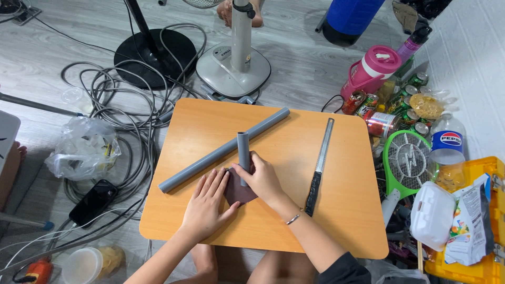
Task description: The person sands a short gray pipe with a sanding sheet on a low wooden table. They rotate the pipe and rub it against the sandpaper repeatedly, occasionally lifting it to inspect the surface. A longer pipe and a metal file remain on the table.
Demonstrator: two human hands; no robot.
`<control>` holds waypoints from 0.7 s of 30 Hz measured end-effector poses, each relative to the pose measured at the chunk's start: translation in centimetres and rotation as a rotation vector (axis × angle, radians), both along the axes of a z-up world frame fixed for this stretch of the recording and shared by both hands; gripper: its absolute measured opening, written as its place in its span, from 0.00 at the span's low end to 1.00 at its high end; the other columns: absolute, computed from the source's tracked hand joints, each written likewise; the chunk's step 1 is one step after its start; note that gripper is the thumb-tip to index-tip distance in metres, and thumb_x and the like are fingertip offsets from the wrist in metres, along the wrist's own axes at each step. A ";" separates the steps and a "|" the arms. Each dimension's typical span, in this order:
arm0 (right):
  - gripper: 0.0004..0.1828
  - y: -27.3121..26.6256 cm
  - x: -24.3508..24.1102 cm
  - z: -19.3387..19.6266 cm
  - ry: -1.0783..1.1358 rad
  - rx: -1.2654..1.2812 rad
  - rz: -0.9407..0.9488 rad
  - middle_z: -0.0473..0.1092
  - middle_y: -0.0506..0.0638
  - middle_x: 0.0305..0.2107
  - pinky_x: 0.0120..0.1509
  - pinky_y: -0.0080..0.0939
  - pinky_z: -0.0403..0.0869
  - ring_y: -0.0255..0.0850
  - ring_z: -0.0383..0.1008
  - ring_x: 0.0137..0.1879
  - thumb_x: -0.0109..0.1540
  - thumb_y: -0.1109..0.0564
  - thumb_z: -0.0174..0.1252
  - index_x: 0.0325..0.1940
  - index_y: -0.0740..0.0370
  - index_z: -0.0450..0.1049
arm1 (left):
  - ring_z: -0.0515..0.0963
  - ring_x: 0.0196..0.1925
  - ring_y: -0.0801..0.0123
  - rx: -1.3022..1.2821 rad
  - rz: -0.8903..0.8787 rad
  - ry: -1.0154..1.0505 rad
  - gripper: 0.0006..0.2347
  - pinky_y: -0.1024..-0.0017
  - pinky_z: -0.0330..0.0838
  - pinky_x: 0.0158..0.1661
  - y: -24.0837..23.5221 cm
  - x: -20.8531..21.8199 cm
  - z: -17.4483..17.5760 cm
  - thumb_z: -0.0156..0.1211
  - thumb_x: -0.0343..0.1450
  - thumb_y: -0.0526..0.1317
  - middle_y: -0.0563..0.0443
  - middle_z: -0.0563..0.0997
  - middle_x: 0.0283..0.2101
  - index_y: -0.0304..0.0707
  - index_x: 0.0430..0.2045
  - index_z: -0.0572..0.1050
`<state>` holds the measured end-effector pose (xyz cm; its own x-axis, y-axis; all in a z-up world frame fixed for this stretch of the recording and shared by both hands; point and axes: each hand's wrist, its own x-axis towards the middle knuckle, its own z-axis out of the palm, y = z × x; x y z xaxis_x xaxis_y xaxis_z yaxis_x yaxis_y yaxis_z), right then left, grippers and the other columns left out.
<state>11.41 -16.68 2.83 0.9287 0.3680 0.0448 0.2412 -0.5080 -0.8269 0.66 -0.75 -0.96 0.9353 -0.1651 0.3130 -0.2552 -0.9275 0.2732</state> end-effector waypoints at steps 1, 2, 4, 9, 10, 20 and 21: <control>0.21 -0.3 -0.1 -0.5 -0.002 0.001 0.002 0.65 0.46 0.16 0.30 0.40 0.63 0.39 0.65 0.23 0.59 0.41 0.61 0.29 0.56 0.62 | 0.55 0.72 0.59 0.001 0.002 -0.002 0.34 0.60 0.44 0.69 0.1 0.0 0.1 0.49 0.70 0.58 0.45 0.59 0.70 0.34 0.66 0.55; 0.19 -0.7 -0.1 -1.0 -0.122 -0.054 0.037 0.67 0.47 0.19 0.31 0.42 0.65 0.43 0.68 0.26 0.61 0.42 0.59 0.31 0.57 0.63 | 0.55 0.73 0.59 -0.003 0.001 -0.009 0.34 0.60 0.44 0.70 0.0 0.0 0.2 0.49 0.70 0.59 0.46 0.59 0.70 0.34 0.66 0.55; 0.18 -1.0 0.0 -1.9 -0.243 -0.112 0.079 0.69 0.48 0.23 0.32 0.45 0.66 0.47 0.72 0.29 0.62 0.42 0.56 0.33 0.58 0.63 | 0.54 0.73 0.59 -0.012 0.007 -0.016 0.34 0.60 0.43 0.70 -0.2 -0.1 0.2 0.49 0.70 0.59 0.47 0.60 0.70 0.34 0.66 0.56; 0.17 -0.4 -0.2 -1.7 -0.248 -0.003 0.375 0.71 0.48 0.25 0.55 0.39 0.60 0.44 0.71 0.35 0.63 0.43 0.56 0.38 0.60 0.69 | 0.54 0.73 0.54 -0.012 -0.015 -0.045 0.33 0.59 0.43 0.70 -0.3 -0.2 0.4 0.51 0.70 0.57 0.46 0.58 0.71 0.33 0.65 0.57; 0.17 -0.4 -0.3 -1.9 -0.247 -0.002 0.371 0.71 0.48 0.25 0.55 0.39 0.60 0.44 0.71 0.35 0.63 0.43 0.56 0.38 0.60 0.69 | 0.54 0.73 0.54 -0.011 -0.018 -0.044 0.33 0.59 0.43 0.70 -0.2 -0.2 0.4 0.51 0.70 0.57 0.46 0.58 0.71 0.33 0.65 0.57; 0.17 -1.2 -0.5 -2.4 -0.623 -0.030 0.305 0.70 0.46 0.31 0.29 0.42 0.72 0.42 0.74 0.30 0.62 0.46 0.60 0.44 0.60 0.68 | 0.57 0.72 0.57 -0.006 0.009 -0.035 0.33 0.60 0.44 0.70 -0.3 -0.2 0.2 0.49 0.70 0.56 0.40 0.60 0.69 0.30 0.65 0.56; 0.17 -1.2 -1.0 -2.2 -0.552 0.040 0.381 0.73 0.45 0.33 0.33 0.41 0.73 0.39 0.75 0.36 0.62 0.47 0.61 0.46 0.60 0.70 | 0.57 0.72 0.55 -0.010 0.004 -0.039 0.33 0.60 0.44 0.70 -0.3 -0.1 0.0 0.50 0.70 0.56 0.40 0.61 0.69 0.29 0.65 0.57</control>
